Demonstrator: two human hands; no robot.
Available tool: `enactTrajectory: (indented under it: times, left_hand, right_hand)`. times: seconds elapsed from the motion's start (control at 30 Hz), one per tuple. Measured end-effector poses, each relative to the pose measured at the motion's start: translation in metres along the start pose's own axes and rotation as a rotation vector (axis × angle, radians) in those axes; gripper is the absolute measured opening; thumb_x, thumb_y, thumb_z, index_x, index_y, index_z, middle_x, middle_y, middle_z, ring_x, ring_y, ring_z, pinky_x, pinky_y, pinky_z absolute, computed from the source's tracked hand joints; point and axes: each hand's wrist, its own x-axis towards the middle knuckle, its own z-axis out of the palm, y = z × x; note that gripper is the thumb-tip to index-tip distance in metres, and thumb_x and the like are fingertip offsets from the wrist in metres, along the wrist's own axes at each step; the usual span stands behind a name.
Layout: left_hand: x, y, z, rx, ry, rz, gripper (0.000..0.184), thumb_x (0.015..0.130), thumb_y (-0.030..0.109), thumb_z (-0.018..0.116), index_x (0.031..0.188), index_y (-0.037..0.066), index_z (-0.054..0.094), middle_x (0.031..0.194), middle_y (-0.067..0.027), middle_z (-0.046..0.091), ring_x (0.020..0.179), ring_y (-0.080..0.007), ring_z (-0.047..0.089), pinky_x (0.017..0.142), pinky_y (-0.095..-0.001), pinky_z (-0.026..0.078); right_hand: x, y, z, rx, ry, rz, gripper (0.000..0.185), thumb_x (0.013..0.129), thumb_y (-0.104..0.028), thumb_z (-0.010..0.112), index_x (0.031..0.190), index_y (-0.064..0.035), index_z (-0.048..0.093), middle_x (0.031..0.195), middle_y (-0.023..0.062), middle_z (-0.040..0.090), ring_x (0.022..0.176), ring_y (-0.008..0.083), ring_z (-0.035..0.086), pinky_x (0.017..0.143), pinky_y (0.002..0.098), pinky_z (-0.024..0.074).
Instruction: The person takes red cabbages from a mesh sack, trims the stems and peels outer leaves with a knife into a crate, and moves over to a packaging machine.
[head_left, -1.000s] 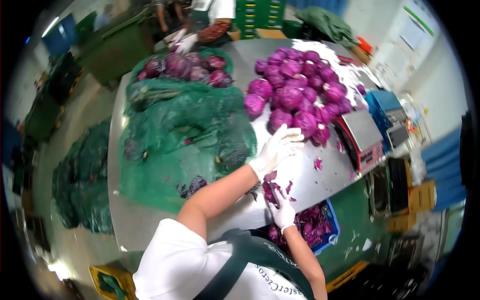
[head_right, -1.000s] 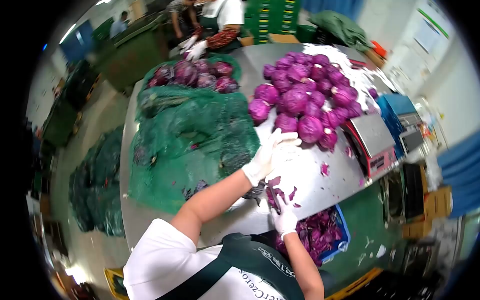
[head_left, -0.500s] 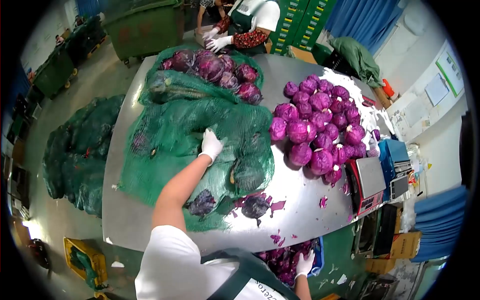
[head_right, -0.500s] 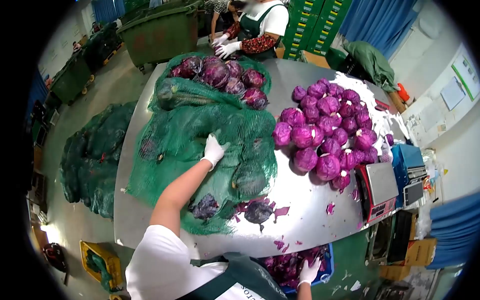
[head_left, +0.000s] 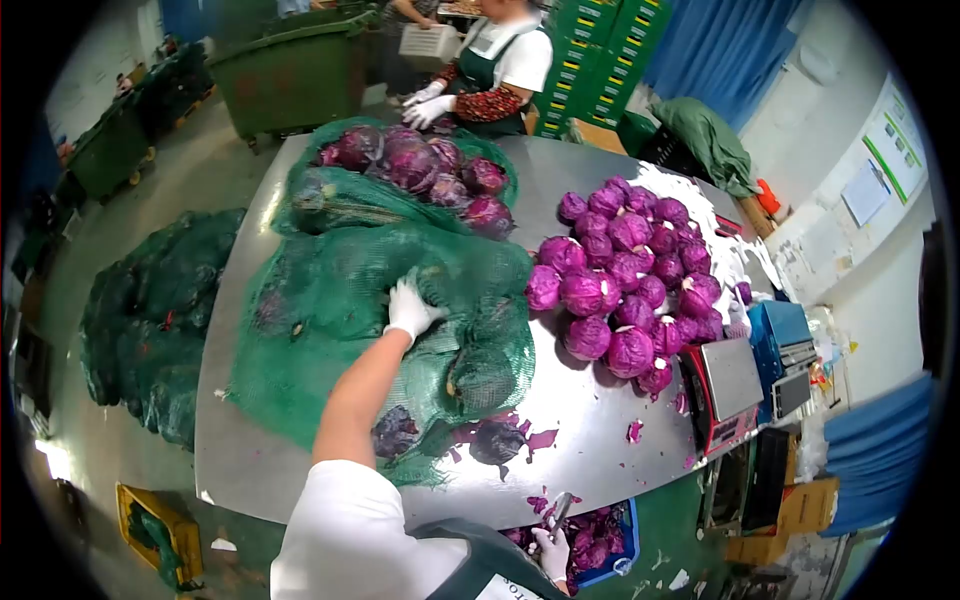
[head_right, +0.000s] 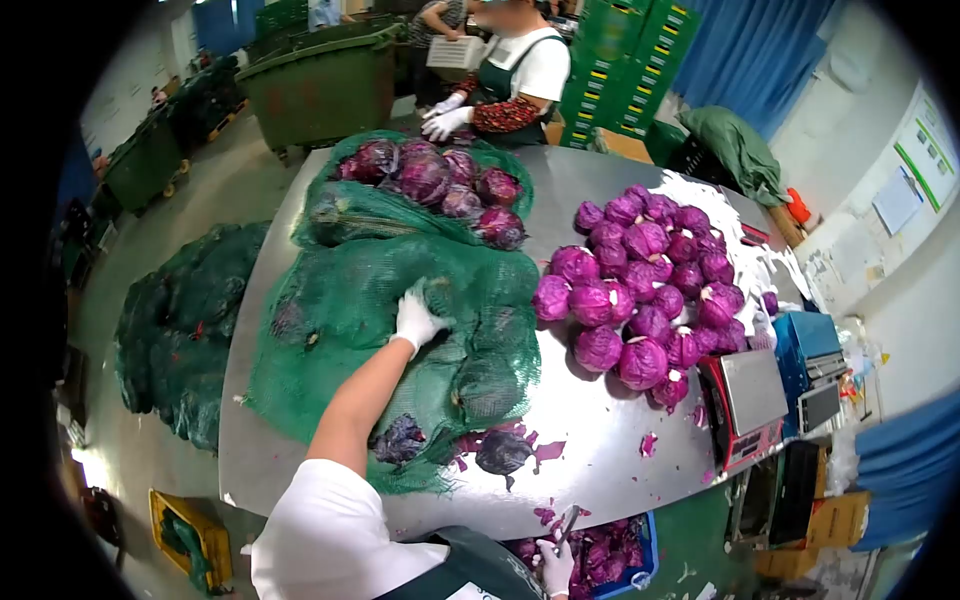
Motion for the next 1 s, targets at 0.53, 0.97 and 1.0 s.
enactTrajectory:
  times: [0.53, 0.97, 1.0]
  left_hand:
    - [-0.249, 0.099, -0.137, -0.648, -0.835, 0.566, 0.094, 0.058, 0.036, 0.087, 0.137, 0.005, 0.047, 0.13, -0.0152, 0.057, 0.118, -0.0295, 0.056, 0.103, -0.0408, 0.044]
    - [-0.355, 0.108, -0.006, -0.489, -0.515, 0.878, 0.049, 0.075, 0.024, 0.068, 0.119, 0.005, 0.059, 0.111, -0.0138, 0.063, 0.103, -0.0316, 0.06, 0.087, -0.0425, 0.05]
    - [-0.355, 0.112, -0.007, -0.565, -0.51, 0.851, 0.049, 0.075, 0.023, 0.068, 0.119, 0.006, 0.058, 0.106, -0.0148, 0.064, 0.098, -0.032, 0.062, 0.086, -0.0424, 0.05]
  right_hand:
    - [-0.031, -0.08, 0.036, 0.016, -0.2, -0.363, 0.053, 0.098, -0.008, 0.05, 0.149, -0.0063, 0.036, 0.081, 0.0028, 0.061, 0.053, 0.0078, 0.053, 0.048, 0.0212, 0.044]
    - [-0.028, -0.012, 0.024, -0.529, 0.119, -0.677, 0.067, 0.08, -0.005, 0.073, 0.14, 0.003, 0.045, 0.131, 0.0168, 0.059, 0.12, 0.0231, 0.055, 0.104, 0.0302, 0.0396]
    - [-0.027, -0.018, 0.03, -0.536, 0.095, -0.722, 0.067, 0.079, -0.004, 0.073, 0.139, 0.0032, 0.046, 0.13, 0.0163, 0.059, 0.119, 0.0227, 0.056, 0.104, 0.0303, 0.04]
